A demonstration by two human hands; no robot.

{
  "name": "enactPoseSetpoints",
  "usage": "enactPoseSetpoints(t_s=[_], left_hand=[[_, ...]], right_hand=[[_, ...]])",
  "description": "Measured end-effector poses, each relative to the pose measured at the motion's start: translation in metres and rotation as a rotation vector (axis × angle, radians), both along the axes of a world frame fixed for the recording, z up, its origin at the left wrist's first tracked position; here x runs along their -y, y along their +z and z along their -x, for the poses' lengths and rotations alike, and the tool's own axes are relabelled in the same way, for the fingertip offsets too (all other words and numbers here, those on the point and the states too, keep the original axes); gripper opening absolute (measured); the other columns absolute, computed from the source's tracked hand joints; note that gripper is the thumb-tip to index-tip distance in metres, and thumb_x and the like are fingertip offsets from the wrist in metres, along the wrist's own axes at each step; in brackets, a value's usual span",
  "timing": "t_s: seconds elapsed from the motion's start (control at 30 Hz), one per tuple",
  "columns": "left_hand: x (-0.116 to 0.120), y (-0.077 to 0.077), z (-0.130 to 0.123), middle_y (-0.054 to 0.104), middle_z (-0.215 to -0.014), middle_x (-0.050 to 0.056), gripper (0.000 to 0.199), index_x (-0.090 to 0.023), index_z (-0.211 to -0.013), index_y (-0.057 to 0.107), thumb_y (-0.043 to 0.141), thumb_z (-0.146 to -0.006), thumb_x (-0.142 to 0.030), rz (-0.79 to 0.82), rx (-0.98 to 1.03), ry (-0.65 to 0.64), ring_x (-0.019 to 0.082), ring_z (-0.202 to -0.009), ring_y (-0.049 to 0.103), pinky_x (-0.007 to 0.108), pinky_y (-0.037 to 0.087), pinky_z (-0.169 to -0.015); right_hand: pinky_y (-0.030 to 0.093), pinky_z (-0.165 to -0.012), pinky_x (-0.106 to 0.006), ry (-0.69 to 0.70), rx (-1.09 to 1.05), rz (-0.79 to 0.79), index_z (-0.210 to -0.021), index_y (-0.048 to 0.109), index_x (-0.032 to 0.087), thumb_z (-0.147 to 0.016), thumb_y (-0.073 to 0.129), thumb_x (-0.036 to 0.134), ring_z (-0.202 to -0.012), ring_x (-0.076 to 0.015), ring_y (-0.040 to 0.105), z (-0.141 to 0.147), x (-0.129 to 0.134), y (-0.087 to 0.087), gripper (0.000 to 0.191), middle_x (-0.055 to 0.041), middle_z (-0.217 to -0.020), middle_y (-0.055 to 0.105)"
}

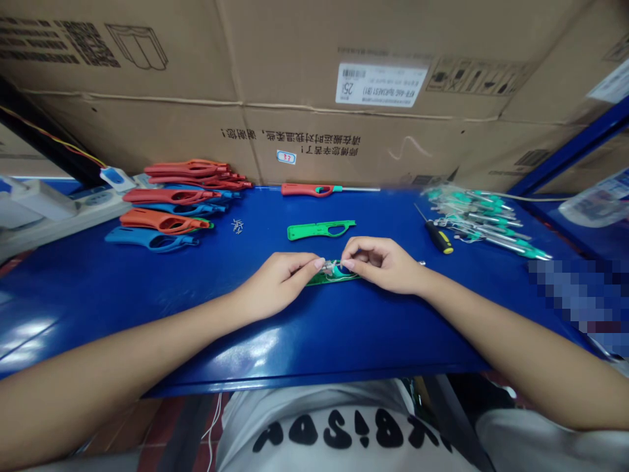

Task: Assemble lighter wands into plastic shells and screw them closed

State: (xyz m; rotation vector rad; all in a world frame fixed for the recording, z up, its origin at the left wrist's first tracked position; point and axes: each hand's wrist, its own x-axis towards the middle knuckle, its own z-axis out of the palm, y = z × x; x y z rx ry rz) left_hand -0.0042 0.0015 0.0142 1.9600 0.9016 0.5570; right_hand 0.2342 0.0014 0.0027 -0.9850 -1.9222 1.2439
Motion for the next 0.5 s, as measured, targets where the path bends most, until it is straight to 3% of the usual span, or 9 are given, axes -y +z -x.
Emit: enactPoseSetpoints(t_s=[0.5], left_hand=[[-0.0008, -0.0017, -0.0009, 0.037, -0.063, -0.004, 0.040, -0.018, -0.068, 0.045, 0.041, -0.100, -0.041, -0.024, 0.004, -0.005, 0.011, -0.058, 0.034, 0.022, 0.028, -0.054]], right_hand=[[0.038, -0.057, -0.024, -0.021, 0.066, -0.046, -0.087, 0.066, 0.017, -0.090, 0.065, 0.040, -0.063, -0.0098, 0.047, 0.0015, 0.0016, -0.0008, 0.024, -0.0021, -0.081, 0.060]])
